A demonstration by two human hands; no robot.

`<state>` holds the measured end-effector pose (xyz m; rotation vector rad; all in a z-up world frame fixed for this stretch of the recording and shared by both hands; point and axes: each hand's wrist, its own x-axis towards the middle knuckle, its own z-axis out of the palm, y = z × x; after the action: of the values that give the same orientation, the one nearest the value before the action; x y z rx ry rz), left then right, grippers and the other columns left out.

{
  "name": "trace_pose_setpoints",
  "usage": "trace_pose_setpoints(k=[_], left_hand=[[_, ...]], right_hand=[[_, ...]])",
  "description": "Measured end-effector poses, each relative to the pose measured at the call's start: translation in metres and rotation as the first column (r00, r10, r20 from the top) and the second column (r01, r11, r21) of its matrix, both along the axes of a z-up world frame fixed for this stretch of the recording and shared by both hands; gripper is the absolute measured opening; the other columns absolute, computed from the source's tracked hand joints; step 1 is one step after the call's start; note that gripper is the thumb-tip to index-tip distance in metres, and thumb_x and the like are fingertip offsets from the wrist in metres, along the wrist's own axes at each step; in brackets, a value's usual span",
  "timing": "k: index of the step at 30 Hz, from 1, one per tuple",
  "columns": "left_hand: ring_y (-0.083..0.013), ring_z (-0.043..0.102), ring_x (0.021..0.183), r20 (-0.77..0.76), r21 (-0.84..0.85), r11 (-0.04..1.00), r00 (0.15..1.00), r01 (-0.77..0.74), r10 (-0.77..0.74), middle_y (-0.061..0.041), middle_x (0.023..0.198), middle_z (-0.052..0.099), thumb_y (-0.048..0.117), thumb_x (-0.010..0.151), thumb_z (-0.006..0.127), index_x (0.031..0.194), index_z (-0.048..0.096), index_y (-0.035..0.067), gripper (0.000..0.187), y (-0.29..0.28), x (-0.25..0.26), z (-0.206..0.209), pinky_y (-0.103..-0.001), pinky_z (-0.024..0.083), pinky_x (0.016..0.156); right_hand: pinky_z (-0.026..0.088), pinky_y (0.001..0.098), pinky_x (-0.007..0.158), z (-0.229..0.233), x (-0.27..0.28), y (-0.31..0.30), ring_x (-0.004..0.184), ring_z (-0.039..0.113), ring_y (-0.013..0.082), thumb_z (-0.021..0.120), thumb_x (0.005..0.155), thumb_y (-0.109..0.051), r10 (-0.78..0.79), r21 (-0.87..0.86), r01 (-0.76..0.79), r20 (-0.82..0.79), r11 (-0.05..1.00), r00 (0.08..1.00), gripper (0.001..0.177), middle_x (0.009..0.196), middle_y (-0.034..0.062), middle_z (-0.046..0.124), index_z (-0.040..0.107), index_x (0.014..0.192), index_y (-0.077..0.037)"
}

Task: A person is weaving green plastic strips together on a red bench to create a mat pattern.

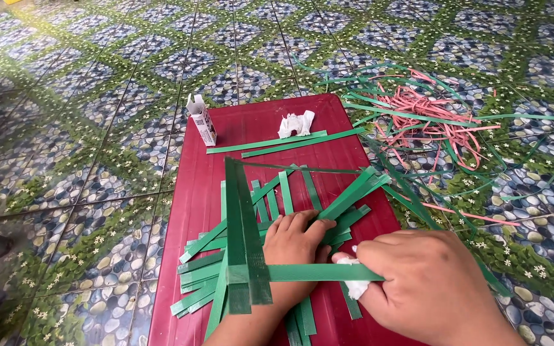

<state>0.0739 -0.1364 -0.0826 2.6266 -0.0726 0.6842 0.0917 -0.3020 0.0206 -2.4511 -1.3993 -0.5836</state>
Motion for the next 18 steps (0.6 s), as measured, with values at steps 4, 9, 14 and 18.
trace_pose_setpoints(k=[4, 9, 14, 18], left_hand=[[-0.0278, 0.049, 0.104, -0.037, -0.004, 1.0, 0.999, 0.006, -0.006, -0.005, 0.112, 0.056, 0.019, 0.067, 0.06, 0.099, 0.062, 0.024, 0.033, 0.004, -0.002, 0.002, -0.047, 0.033, 0.09], [-0.0432, 0.052, 0.095, -0.167, 0.019, 0.99, 0.977, 0.138, -0.133, -0.021, 0.113, 0.054, 0.009, 0.078, 0.057, 0.101, 0.052, 0.009, 0.023, 0.007, -0.009, 0.026, -0.055, 0.044, 0.079], [-0.0344, 0.051, 0.098, 0.049, -0.062, 0.962, 0.964, 0.265, -0.262, -0.013, 0.099, 0.059, 0.011, 0.08, 0.053, 0.099, 0.056, 0.009, 0.019, 0.018, -0.011, 0.022, -0.049, 0.039, 0.088], [-0.0214, 0.058, 0.106, 0.15, -0.627, 0.753, 0.98, 0.199, -0.133, -0.009, 0.109, 0.063, 0.029, 0.085, 0.044, 0.099, 0.063, 0.015, 0.027, 0.047, 0.004, -0.011, -0.036, 0.043, 0.09]], right_hand=[[0.036, 0.0398, 0.038, -0.007, 0.002, 0.003, 0.04, 0.046, 0.0229, 0.053, 0.078, -0.033, -0.073, 0.082, 0.07, 0.027, 0.994, 0.997, 0.037, 0.04, 0.0012, 0.042, 0.04, 0.048, -0.016], [0.032, 0.0366, 0.04, -0.009, 0.015, -0.01, 0.039, 0.04, 0.0204, 0.054, 0.08, -0.037, -0.289, 0.175, 0.262, 0.154, 0.949, 0.945, 0.045, 0.041, -0.0005, 0.035, 0.035, 0.046, -0.016], [0.03, 0.0336, 0.035, -0.008, 0.01, 0.0, 0.036, 0.038, 0.0166, 0.054, 0.081, -0.031, -0.19, 0.229, 0.142, 0.199, 0.963, 0.961, 0.043, 0.04, -0.0016, 0.034, 0.036, 0.045, -0.016], [0.025, 0.0322, 0.033, -0.003, -0.002, 0.019, 0.034, 0.033, 0.0154, 0.055, 0.079, -0.025, 0.09, 0.313, -0.164, 0.237, 0.935, 0.967, 0.039, 0.039, -0.0006, 0.033, 0.039, 0.045, -0.014]])
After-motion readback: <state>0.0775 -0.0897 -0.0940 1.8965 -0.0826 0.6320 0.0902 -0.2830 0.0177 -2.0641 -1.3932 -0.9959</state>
